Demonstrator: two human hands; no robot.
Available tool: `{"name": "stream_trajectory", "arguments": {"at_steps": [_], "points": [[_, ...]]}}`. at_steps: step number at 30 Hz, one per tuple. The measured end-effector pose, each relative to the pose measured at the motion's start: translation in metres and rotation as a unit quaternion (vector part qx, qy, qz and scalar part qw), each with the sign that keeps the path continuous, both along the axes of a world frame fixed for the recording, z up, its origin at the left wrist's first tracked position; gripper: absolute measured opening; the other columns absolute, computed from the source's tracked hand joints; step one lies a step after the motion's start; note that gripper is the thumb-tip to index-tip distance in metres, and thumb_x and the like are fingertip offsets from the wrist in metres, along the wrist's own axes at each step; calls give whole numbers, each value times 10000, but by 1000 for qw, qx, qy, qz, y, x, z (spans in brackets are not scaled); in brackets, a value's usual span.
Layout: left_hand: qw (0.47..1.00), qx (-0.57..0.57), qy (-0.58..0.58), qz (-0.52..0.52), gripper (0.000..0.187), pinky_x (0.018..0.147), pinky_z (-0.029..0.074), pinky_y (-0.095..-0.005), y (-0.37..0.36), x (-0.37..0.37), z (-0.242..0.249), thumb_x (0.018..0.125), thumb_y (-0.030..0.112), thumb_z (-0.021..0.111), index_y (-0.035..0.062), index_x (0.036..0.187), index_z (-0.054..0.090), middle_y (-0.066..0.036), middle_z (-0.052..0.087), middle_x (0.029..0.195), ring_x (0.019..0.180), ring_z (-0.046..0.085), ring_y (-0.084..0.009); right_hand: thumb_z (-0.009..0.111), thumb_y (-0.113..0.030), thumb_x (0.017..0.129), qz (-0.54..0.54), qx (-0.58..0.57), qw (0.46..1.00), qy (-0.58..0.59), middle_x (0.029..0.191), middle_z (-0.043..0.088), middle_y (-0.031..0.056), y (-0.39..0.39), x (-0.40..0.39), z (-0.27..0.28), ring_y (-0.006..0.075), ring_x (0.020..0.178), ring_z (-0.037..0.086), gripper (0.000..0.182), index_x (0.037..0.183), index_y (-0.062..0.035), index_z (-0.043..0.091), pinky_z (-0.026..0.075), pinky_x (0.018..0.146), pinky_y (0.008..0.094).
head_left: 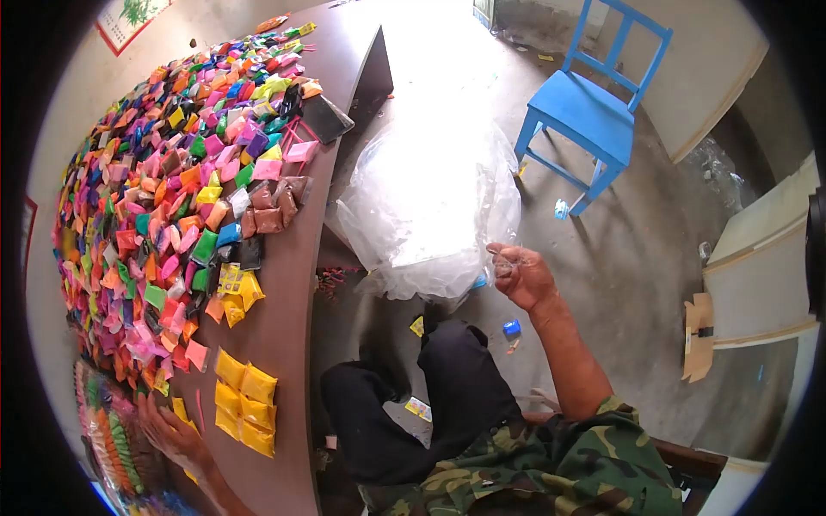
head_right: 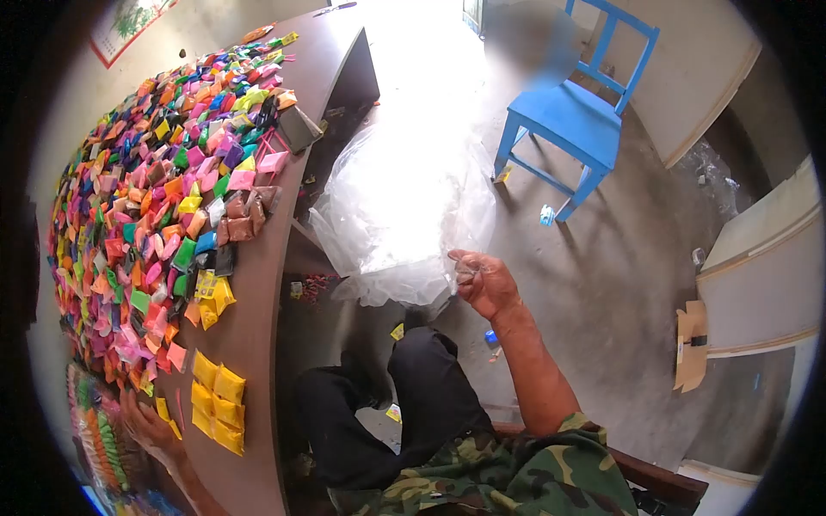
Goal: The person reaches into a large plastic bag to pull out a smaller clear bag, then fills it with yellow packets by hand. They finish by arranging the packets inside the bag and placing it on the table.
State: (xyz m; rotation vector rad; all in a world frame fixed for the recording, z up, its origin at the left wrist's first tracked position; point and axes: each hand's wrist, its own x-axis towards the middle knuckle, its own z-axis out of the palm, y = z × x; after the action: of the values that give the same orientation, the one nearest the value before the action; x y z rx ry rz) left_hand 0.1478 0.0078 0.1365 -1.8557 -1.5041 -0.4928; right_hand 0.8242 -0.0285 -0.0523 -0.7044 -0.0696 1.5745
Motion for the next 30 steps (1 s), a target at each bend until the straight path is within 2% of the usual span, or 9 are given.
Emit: {"name": "stream_trajectory", "arguments": {"at_steps": [1, 3, 6, 7, 12, 16, 23, 28, 30], "points": [[1000, 8, 3, -9, 355, 1105, 501, -496, -1, 28, 17, 1093, 58, 532, -49, 1431, 557, -252, 602, 1458, 1309, 625, -425, 561, -88, 1023, 8, 15, 1000, 13, 794, 470, -59, -1, 1, -5, 36, 647, 429, 406, 1389, 78, 500, 402, 567, 197], [947, -141, -268, -110, 346, 1079, 519, -471, -19, 124, 25, 1051, 60, 606, -37, 1383, 594, -239, 644, 1396, 1278, 646, -397, 553, -74, 1024, 8, 9, 1000, 21, 795, 469, -59, -3, -7, 1, 33, 647, 432, 395, 1386, 79, 506, 400, 574, 196], [882, -225, -213, -356, 505, 1077, 526, -448, -8, 272, -14, 916, 86, 805, 11, 1374, 606, -202, 648, 1386, 1233, 663, -367, 555, -66, 1025, 10, 15, 999, 44, 798, 474, -60, -2, -19, 8, 32, 645, 436, 387, 1382, 76, 515, 396, 581, 198], [871, -333, -170, -319, 593, 1130, 493, -486, -8, 312, -17, 858, 122, 854, 37, 1389, 606, -197, 624, 1446, 1315, 611, -401, 558, -66, 1025, 7, 19, 998, 54, 799, 476, -60, -3, -24, 8, 32, 644, 438, 385, 1381, 75, 518, 395, 583, 200], [873, -287, -154, -364, 723, 1055, 547, -459, 50, 445, -134, 811, 169, 862, 75, 1467, 572, -149, 570, 1512, 1357, 561, -354, 581, -109, 1033, 15, 7, 996, 92, 794, 495, -61, -7, -47, 24, 47, 634, 443, 306, 1304, 31, 609, 386, 574, 233], [892, -246, -51, -376, 522, 923, 591, -429, 99, 480, -180, 879, 75, 704, 43, 1395, 632, -131, 645, 1410, 1210, 625, -316, 596, -128, 1035, 9, 42, 996, 85, 802, 502, -47, -33, -50, 25, 68, 637, 442, 291, 1279, 21, 653, 380, 583, 255], [907, -199, -107, -355, 427, 962, 588, -432, 153, 504, -179, 927, -16, 634, -13, 1354, 642, -156, 703, 1302, 1154, 656, -351, 598, -117, 991, -59, 30, 991, 119, 771, 482, -35, -88, -18, 29, 71, 627, 440, 308, 1239, 54, 666, 388, 556, 241], [853, -378, -142, -332, 857, 1120, 501, -499, 154, 529, -218, 862, 126, 811, -13, 1596, 392, -268, 445, 1597, 1403, 478, -468, 616, -130, 969, -97, 34, 984, 148, 831, 546, -8, -94, -17, 15, 72, 621, 423, 336, 1243, 53, 682, 370, 556, 248], [839, -388, -142, -354, 854, 1123, 495, -505, 139, 524, -217, 857, 120, 810, -10, 1594, 399, -274, 422, 1612, 1412, 471, -464, 612, -130, 967, -91, 68, 977, 178, 863, 571, 13, -92, -20, 12, 74, 623, 426, 338, 1239, 58, 677, 370, 555, 246]]}}
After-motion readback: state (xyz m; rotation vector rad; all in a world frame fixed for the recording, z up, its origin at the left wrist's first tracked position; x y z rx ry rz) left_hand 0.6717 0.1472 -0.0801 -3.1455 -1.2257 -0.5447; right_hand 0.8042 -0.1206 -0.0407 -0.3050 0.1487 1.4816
